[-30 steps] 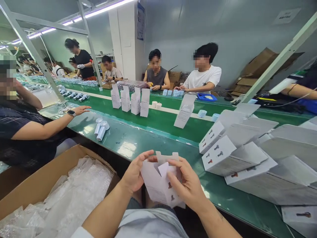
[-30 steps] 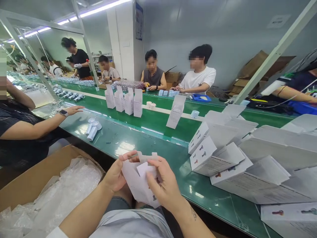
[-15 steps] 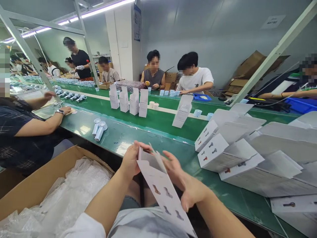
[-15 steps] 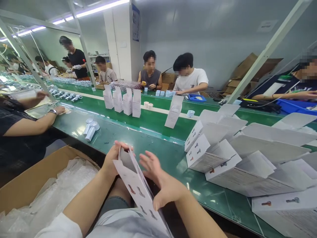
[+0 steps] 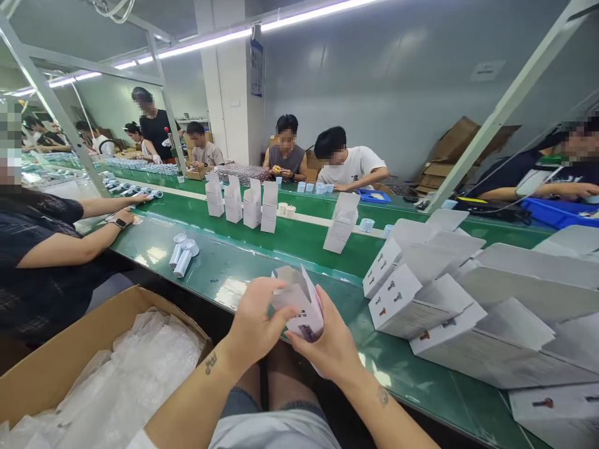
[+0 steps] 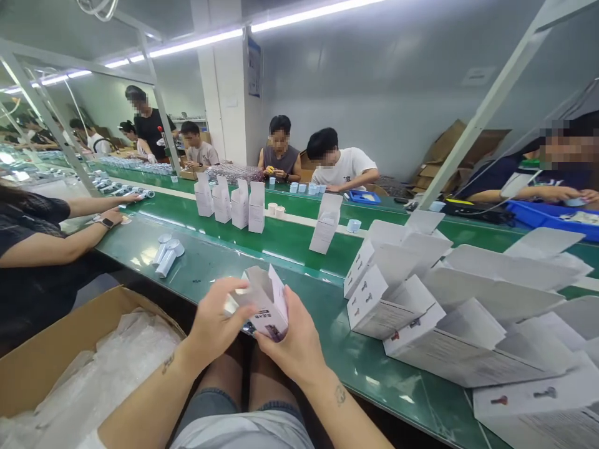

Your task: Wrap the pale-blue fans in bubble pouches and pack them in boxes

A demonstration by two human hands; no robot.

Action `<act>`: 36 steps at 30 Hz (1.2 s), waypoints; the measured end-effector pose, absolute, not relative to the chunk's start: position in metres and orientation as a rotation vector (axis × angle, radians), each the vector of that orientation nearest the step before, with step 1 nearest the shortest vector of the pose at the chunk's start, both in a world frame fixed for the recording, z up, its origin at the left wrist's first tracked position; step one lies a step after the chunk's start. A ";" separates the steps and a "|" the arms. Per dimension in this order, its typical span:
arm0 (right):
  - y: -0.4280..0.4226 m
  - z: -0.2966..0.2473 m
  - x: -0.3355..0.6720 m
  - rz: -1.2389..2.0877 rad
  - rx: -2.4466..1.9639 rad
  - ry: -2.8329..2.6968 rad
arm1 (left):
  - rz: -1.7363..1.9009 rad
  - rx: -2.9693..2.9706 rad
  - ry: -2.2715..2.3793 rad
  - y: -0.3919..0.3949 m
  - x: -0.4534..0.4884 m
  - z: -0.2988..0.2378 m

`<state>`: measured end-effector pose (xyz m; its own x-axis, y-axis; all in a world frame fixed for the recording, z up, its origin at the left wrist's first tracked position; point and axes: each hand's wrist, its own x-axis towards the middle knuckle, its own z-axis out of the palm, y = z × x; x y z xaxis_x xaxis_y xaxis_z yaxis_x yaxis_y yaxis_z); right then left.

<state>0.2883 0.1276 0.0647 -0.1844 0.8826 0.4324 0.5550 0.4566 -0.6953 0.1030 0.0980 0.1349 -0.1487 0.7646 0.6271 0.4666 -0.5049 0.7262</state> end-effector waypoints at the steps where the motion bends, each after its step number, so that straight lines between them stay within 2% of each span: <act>1: 0.126 0.062 0.285 0.435 -1.184 -1.875 | 1.540 1.979 1.387 0.098 0.105 0.140; 3: 0.121 0.060 0.282 0.410 -1.175 -1.877 | 1.326 2.036 1.403 0.101 0.106 0.153; 8: 0.120 0.075 0.294 0.666 -0.986 -1.975 | 0.898 2.112 1.339 0.108 0.093 0.182; 13: 0.123 0.097 0.298 0.442 -0.641 -2.163 | 0.681 2.314 1.341 0.104 0.095 0.184; 15: 0.118 0.105 0.296 0.388 -0.612 -2.222 | 0.758 2.329 1.367 0.103 0.097 0.172; 17: 0.113 0.111 0.294 0.383 -0.634 -2.279 | 1.036 2.219 1.442 0.104 0.096 0.156; 19: 0.108 0.116 0.295 0.422 -0.646 -2.306 | 1.401 1.889 1.433 0.109 0.091 0.138; 21: 0.105 0.122 0.296 0.467 -0.626 -2.263 | 1.566 1.423 1.153 0.114 0.085 0.123; 24: 0.106 0.131 0.295 0.534 -0.614 -2.188 | 1.412 0.890 0.615 0.118 0.084 0.111; 26: 0.109 0.137 0.294 0.591 -0.611 -2.215 | 1.281 0.782 0.495 0.117 0.088 0.112; 31: 0.126 0.144 0.299 0.785 -0.584 -2.294 | 1.066 0.835 0.590 0.111 0.108 0.127; 33: 0.131 0.144 0.302 0.848 -0.591 -2.307 | 1.183 0.806 0.733 0.110 0.119 0.131; 36: 0.126 0.141 0.302 0.670 -0.740 -2.249 | 1.493 0.740 0.953 0.109 0.130 0.130</act>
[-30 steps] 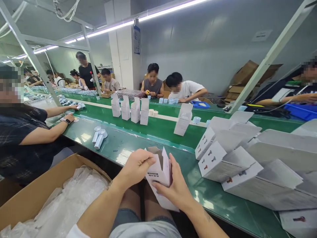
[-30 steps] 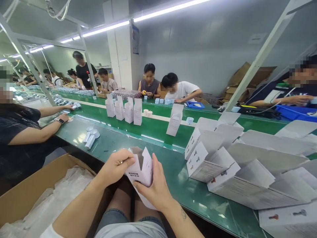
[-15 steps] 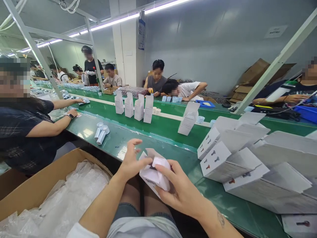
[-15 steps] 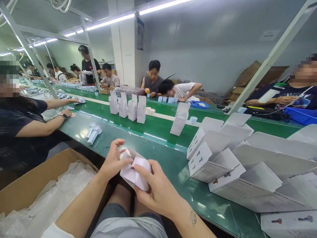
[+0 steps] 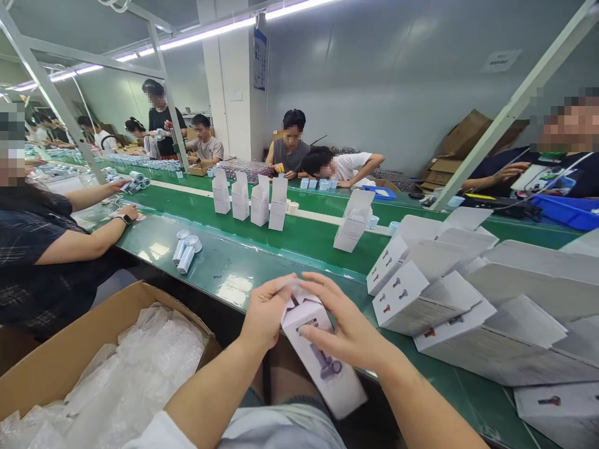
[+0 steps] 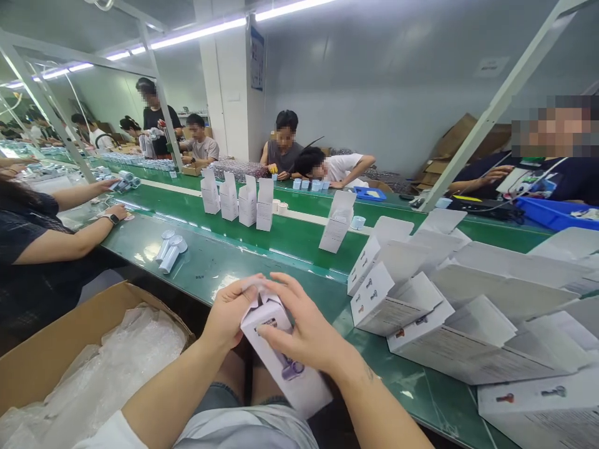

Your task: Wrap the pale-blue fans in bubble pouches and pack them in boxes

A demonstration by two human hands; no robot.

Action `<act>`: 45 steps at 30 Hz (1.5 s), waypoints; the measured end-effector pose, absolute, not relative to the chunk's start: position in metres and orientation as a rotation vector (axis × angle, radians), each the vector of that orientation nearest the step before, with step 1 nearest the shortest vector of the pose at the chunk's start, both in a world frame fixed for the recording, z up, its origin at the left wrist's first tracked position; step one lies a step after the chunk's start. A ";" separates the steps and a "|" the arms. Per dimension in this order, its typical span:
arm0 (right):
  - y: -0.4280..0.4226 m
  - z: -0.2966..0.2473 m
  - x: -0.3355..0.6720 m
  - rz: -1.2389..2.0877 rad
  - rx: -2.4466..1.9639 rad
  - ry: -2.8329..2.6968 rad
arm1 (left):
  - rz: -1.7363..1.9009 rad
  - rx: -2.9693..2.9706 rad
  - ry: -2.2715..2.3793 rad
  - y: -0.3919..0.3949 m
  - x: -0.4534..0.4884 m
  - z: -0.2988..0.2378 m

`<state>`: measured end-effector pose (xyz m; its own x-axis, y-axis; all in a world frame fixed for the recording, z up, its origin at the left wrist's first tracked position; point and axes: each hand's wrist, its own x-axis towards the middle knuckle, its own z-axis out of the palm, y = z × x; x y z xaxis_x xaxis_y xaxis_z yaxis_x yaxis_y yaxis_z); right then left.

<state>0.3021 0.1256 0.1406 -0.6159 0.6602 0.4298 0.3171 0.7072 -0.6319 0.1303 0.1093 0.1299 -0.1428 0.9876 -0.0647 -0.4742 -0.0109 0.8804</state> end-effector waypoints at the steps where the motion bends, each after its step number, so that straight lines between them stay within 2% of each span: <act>1: 0.121 0.139 0.301 0.581 -0.819 -2.212 | 1.560 0.760 0.993 0.109 0.131 0.128; 3: 0.109 0.135 0.297 0.488 -0.976 -2.119 | 1.555 0.933 0.992 0.106 0.129 0.125; 6: 0.097 0.131 0.292 0.552 -1.107 -2.013 | 1.355 1.172 0.814 0.104 0.119 0.123; 12: 0.088 0.131 0.294 0.669 -1.054 -1.990 | 1.150 0.911 0.656 0.105 0.124 0.129; 23: 0.095 0.124 0.309 0.756 -0.856 -2.096 | 1.321 0.844 0.946 0.078 0.148 0.123; 39: 0.086 0.126 0.310 0.624 -0.811 -2.094 | 1.025 1.274 0.868 0.089 0.124 0.128; 45: 0.085 0.139 0.316 0.559 -0.722 -2.106 | 1.031 0.943 0.538 0.090 0.126 0.125</act>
<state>0.3161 0.0847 0.1386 -0.4986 0.6623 0.5592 0.2977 0.7368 -0.6071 0.1261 0.0904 0.1252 0.4409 0.8965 0.0433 -0.4768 0.1930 0.8576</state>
